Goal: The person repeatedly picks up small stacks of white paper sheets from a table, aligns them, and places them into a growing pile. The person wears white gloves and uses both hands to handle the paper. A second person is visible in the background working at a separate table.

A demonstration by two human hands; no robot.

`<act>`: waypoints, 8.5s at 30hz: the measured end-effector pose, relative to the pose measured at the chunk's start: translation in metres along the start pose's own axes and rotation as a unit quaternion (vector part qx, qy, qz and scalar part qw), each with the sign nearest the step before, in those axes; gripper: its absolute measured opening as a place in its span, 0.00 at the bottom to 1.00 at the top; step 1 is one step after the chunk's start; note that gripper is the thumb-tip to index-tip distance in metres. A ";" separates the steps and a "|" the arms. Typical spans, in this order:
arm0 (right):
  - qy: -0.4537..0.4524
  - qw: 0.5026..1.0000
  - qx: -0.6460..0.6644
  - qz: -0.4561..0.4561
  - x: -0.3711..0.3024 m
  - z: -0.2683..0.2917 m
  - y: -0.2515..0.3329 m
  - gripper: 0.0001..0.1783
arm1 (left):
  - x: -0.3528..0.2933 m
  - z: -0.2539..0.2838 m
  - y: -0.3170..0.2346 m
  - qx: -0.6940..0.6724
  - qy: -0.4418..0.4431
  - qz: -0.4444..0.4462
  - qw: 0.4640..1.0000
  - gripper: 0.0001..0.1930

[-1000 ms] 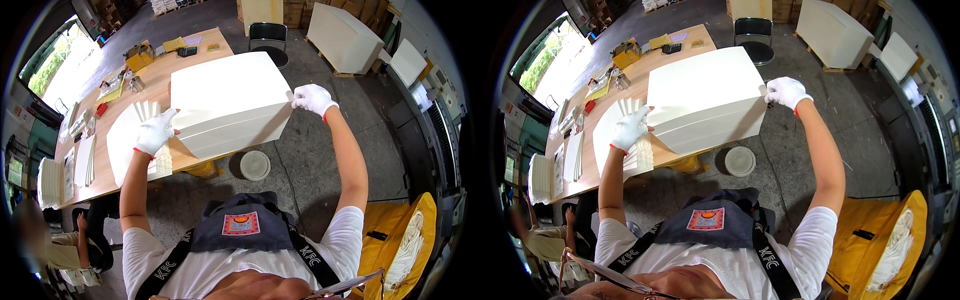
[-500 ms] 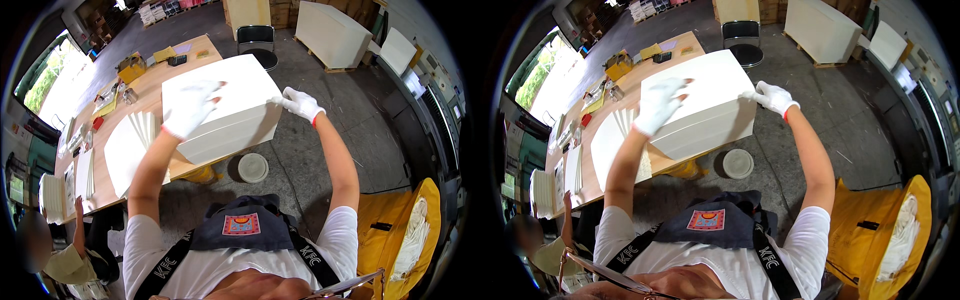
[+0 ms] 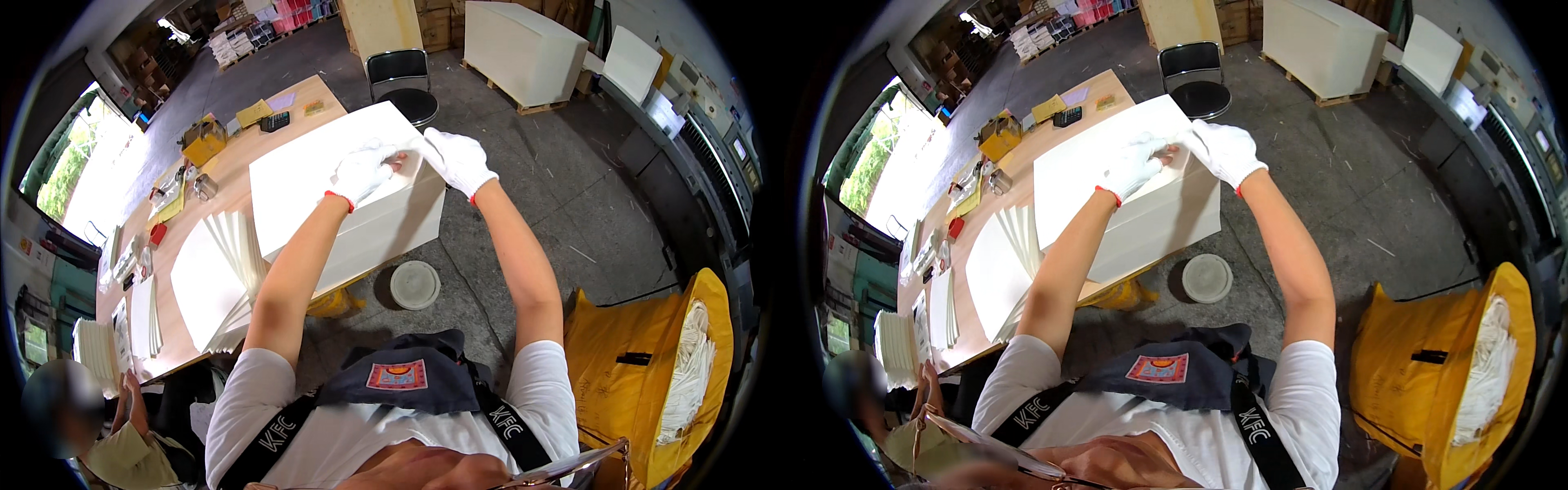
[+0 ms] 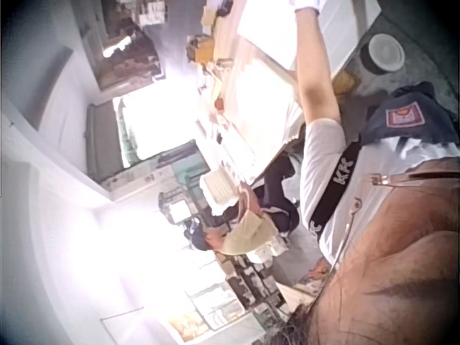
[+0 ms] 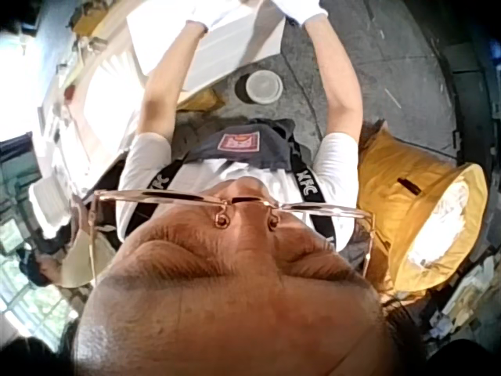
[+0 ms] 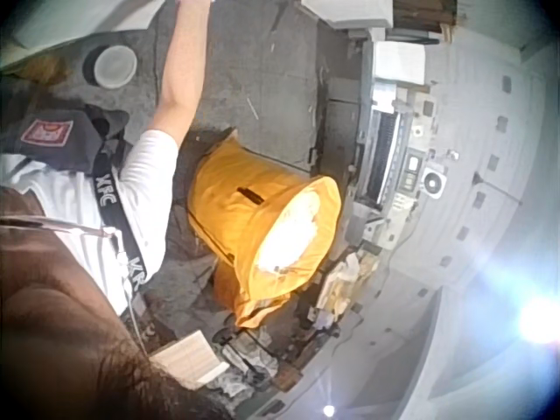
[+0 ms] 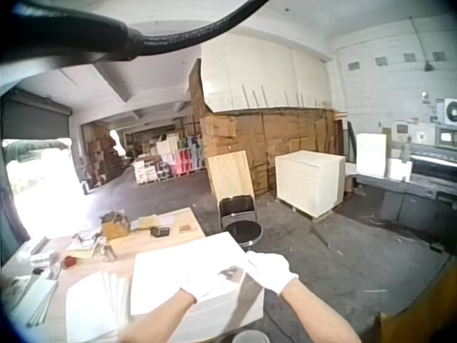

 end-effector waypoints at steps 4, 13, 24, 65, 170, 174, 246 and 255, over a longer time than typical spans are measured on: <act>0.010 0.938 0.284 -0.199 0.001 -0.017 0.003 0.32 | -0.003 -0.001 -0.001 -0.073 -0.027 -0.034 0.996 0.15; -0.171 0.934 0.299 -0.099 -0.012 -0.033 -0.001 0.30 | -0.005 0.009 -0.010 -0.179 0.009 -0.005 0.984 0.20; -0.185 0.928 0.305 -0.111 -0.016 -0.035 0.001 0.30 | -0.001 -0.003 0.002 -0.238 0.012 0.008 0.971 0.23; -0.172 0.952 0.220 -0.124 -0.015 -0.043 -0.005 0.28 | -0.009 0.011 -0.019 -0.103 0.047 0.067 0.991 0.18; -0.115 0.955 0.217 -0.165 -0.026 -0.037 -0.006 0.27 | 0.000 0.003 -0.019 -0.105 0.024 0.016 0.994 0.19; -0.119 0.955 0.219 -0.160 -0.027 -0.038 -0.008 0.27 | 0.002 0.005 -0.023 -0.108 0.046 0.037 0.992 0.20; -0.088 0.929 0.286 -0.217 -0.034 -0.032 -0.016 0.33 | -0.003 0.006 -0.033 -0.016 0.002 -0.047 0.999 0.23; -0.028 0.978 0.086 -0.186 -0.053 -0.018 -0.030 0.35 | -0.015 0.004 -0.042 0.077 -0.127 -0.152 0.977 0.21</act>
Point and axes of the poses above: each hand's wrist, its own x-axis towards the middle knuckle, its own z-axis out of the back of the hand, y = z × x, the point moved 3 cm from there along x, towards the middle knuckle, and after that the axes turned 9 degrees about x, right-handed, at the moved point
